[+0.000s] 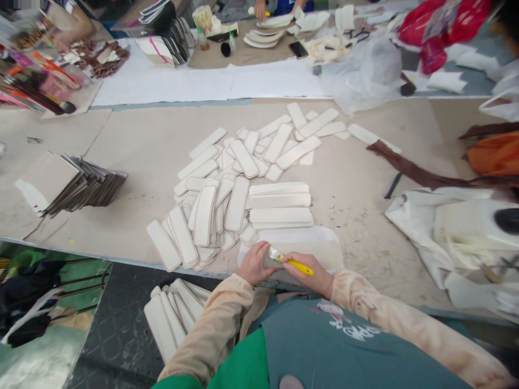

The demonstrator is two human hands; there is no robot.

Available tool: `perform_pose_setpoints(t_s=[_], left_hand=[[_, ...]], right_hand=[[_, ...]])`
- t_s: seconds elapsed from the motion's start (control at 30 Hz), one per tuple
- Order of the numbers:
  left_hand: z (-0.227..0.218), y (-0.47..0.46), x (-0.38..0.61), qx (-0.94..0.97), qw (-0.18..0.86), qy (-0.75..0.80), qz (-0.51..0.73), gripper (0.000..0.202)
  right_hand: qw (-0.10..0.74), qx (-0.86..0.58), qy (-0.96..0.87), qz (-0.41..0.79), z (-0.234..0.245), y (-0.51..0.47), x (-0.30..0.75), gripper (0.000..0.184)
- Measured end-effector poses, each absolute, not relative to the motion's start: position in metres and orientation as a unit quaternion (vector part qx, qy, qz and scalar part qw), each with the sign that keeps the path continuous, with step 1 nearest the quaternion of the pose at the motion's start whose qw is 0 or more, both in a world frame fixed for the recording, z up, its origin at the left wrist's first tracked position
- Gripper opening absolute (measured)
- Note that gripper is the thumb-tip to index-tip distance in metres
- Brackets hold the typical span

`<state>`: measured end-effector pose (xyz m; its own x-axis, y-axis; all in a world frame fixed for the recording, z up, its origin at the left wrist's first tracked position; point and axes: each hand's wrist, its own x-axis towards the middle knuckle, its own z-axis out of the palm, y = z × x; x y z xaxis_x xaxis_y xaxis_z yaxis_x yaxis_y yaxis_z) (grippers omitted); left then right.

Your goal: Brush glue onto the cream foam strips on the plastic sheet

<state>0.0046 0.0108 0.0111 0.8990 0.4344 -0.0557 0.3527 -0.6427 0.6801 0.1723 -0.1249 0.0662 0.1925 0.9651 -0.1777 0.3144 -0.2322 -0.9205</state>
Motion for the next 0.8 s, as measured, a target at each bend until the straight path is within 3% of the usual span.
perform_pose_setpoints(t_s=[0.33,0.8], left_hand=[[0.01,0.011,0.003,0.915,0.341,0.21,0.051,0.07],[0.011,0.011,0.002,0.925,0.317,0.201,0.056,0.068]], right_hand=[[0.43,-0.723,-0.387,0.377,0.065,-0.161,0.198,0.022],[0.389,-0.821,-0.367,0.201,0.075,-0.238,0.245,0.02]])
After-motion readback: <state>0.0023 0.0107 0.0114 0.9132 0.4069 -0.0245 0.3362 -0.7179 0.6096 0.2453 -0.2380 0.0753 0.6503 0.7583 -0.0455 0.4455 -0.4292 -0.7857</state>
